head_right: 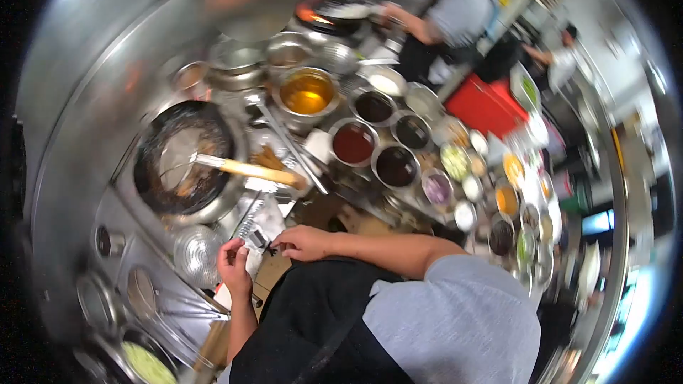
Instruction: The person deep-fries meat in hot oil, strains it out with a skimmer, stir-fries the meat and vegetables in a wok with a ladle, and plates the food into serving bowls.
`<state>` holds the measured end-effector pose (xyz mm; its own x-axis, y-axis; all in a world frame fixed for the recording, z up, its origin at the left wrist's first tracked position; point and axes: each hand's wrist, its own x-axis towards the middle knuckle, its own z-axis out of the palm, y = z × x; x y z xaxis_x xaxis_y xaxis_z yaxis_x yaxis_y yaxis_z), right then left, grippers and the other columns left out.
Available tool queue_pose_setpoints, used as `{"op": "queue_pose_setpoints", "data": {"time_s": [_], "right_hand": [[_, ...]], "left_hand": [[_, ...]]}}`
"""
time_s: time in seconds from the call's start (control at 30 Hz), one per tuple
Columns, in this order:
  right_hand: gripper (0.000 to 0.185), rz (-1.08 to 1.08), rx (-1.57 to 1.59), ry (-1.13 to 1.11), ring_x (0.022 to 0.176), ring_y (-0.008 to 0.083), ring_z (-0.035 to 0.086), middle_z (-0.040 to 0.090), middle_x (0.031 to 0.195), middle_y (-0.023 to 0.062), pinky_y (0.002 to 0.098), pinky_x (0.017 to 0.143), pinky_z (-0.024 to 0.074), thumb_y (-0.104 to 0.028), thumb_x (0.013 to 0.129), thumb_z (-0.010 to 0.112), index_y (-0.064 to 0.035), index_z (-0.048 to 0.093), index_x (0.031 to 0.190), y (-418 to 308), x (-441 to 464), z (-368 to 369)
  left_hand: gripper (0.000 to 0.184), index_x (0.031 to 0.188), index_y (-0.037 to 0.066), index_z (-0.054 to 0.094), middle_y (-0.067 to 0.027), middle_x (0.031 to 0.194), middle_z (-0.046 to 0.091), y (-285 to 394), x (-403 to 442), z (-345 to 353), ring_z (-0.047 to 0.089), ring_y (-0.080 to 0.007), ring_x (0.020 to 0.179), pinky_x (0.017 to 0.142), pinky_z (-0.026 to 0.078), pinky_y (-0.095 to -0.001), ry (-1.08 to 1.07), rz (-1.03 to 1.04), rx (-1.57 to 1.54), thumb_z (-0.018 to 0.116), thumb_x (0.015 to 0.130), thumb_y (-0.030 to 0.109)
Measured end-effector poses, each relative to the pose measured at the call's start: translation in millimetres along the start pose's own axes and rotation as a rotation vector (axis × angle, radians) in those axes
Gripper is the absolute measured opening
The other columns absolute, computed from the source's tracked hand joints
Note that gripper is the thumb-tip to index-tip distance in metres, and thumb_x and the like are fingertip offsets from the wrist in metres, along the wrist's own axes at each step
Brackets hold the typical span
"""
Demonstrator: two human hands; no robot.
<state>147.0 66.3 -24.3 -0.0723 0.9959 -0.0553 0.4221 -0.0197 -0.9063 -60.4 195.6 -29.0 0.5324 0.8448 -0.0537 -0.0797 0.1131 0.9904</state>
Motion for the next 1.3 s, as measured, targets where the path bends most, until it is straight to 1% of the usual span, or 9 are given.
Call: {"op": "queue_pose_setpoints", "data": {"time_s": [0.2,0.4,0.7,0.87,0.93,1.0,1.1,1.2,1.3], "right_hand": [[0.029,0.196,0.207,0.672,0.084,0.0150,0.064,0.068,0.095,0.0075,0.0299,0.078,0.0523,-0.013,0.088,0.067,-0.0027,0.065,0.115,-4,-81,8],[0.025,0.348,0.227,1.343,0.079,0.0147,0.063,0.069,0.088,0.0082,0.0309,0.075,0.0525,-0.016,0.087,0.068,-0.0038,0.066,0.108,-11,-192,47],[0.025,0.636,0.143,1.945,0.078,0.0197,0.067,0.071,0.088,0.0073,0.0341,0.070,0.0529,-0.004,0.082,0.058,-0.0042,0.065,0.106,-33,-400,181],[0.032,1.062,-0.121,1.905,0.090,0.0305,0.065,0.067,0.098,0.0116,0.0414,0.080,0.0514,-0.012,0.081,0.061,-0.0041,0.063,0.111,-65,-471,237],[0.038,1.611,-0.267,1.364,0.106,0.0345,0.059,0.062,0.112,0.0177,0.0479,0.090,0.0466,-0.016,0.079,0.061,-0.0015,0.061,0.114,-85,-479,243],[0.046,1.708,-0.358,1.289,0.117,0.0372,0.051,0.055,0.123,0.0212,0.0601,0.098,0.0365,-0.016,0.077,0.062,0.0000,0.058,0.120,-77,-477,257],[0.047,1.764,-0.509,1.396,0.119,0.0372,0.050,0.055,0.122,0.0210,0.0626,0.102,0.0326,-0.016,0.077,0.062,0.0002,0.058,0.121,-49,-486,275],[0.057,1.788,-0.337,1.273,0.129,0.0383,0.044,0.050,0.132,0.0231,0.0638,0.108,0.0269,-0.021,0.080,0.063,-0.0013,0.053,0.132,-47,-487,277],[0.067,1.664,-0.368,1.746,0.134,0.0382,0.037,0.044,0.138,0.0238,0.0573,0.108,0.0300,-0.030,0.082,0.069,-0.0030,0.046,0.139,-57,-488,285]], "left_hand": [[0.023,0.113,0.000,0.060,-0.0080,0.106,0.064,6,21,18,0.060,-0.0158,0.095,0.084,0.049,-0.0294,-0.372,-0.055,0.162,0.061,0.091,0.003],[0.022,0.113,0.000,0.061,-0.0066,0.101,0.064,8,48,97,0.056,-0.0116,0.084,0.072,0.046,-0.0244,-0.767,0.128,0.246,0.061,0.093,0.009],[0.019,0.112,0.004,0.063,-0.0009,0.099,0.064,25,-105,235,0.056,-0.0068,0.084,0.070,0.043,-0.0196,-1.127,0.031,0.242,0.062,0.095,0.012],[0.025,0.117,0.000,0.061,-0.0063,0.104,0.064,-20,-190,260,0.061,-0.0136,0.094,0.089,0.047,-0.0280,-1.594,0.115,0.308,0.063,0.093,0.006],[0.027,0.118,0.000,0.060,-0.0063,0.106,0.064,-15,-233,268,0.060,-0.0127,0.095,0.088,0.048,-0.0278,-1.696,-0.022,0.313,0.063,0.092,0.006],[0.028,0.119,0.001,0.060,-0.0061,0.106,0.064,3,-265,278,0.060,-0.0125,0.095,0.088,0.048,-0.0280,-1.845,0.020,0.346,0.063,0.091,0.006],[0.031,0.120,0.001,0.060,-0.0061,0.106,0.064,-2,-297,298,0.060,-0.0122,0.094,0.087,0.049,-0.0281,-2.065,0.058,0.370,0.065,0.090,0.008],[0.035,0.121,0.001,0.059,-0.0064,0.106,0.064,-10,-308,316,0.061,-0.0125,0.094,0.085,0.049,-0.0283,-2.216,0.098,0.363,0.067,0.088,0.009],[0.033,0.119,0.000,0.060,-0.0073,0.103,0.066,-20,-315,331,0.062,-0.0130,0.092,0.086,0.050,-0.0287,-2.296,0.050,0.346,0.067,0.088,0.009]]}}
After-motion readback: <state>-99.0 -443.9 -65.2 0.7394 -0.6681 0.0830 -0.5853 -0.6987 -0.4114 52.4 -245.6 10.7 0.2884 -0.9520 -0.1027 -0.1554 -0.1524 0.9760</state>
